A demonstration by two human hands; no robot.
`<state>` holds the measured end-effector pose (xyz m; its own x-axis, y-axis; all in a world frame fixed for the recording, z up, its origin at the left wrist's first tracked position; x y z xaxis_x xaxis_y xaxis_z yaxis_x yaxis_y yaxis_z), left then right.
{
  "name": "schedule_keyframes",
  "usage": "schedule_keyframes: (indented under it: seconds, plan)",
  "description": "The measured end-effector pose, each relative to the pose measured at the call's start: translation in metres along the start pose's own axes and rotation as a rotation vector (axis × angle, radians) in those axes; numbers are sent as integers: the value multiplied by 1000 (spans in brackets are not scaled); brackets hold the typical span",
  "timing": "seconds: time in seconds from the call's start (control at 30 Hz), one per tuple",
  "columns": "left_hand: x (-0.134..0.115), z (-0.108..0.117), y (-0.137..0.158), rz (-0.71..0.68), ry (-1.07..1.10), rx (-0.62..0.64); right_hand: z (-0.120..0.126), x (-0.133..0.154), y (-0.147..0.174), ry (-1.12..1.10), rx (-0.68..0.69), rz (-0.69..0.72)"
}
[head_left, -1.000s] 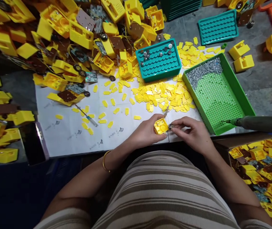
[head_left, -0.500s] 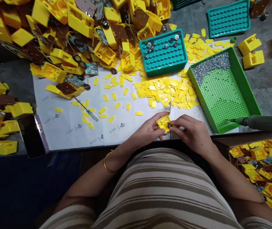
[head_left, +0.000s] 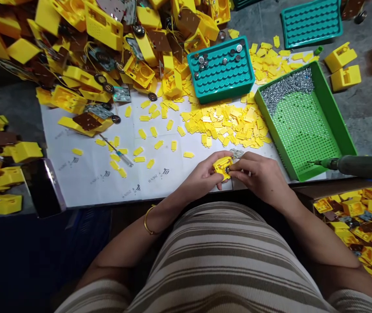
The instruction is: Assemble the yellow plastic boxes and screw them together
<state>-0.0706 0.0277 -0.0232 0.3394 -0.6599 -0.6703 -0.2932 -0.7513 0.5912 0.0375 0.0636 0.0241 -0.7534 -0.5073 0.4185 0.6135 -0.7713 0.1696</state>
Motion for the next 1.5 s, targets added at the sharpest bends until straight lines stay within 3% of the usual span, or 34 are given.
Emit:
schedule_keyframes:
  seconds: [0.23, 0.5, 0.7, 0.93, 1.13, 1.37, 1.5]
  plan:
    - [8, -4, -4, 57, 148, 16, -2, 2, 17, -26, -105, -18]
    - [-6, -5, 4, -101, -128, -44, 1, 3, 17, -14, -171, -107]
    - [-5, -3, 6, -164, -256, -55, -5, 2, 14, 44, -131, -123]
    - [-11, -2, 8, -224, -318, -63, -3, 6, 17, 104, -212, -119]
    - [-10, -1, 4, -165, -241, -43, -5, 4, 11, 12, -115, -86]
    - [-9, -4, 2, -104, -155, -13, -1, 2, 12, -69, -222, -91]
    - [-5, 0, -2, -71, 16, -19, 2, 9, 17, -112, -251, -29]
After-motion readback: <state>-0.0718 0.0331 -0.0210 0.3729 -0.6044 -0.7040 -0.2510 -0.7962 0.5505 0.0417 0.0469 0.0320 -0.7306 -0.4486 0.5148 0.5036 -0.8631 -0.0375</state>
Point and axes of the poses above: each hand's wrist, its own y-axis away from the middle knuckle, its own z-axis out of the back of the hand, x = y × z, the point moved 8 cm from there along -y, towards the middle knuckle, and after that the axes turned 15 degrees about y, right-handed, at the moved point
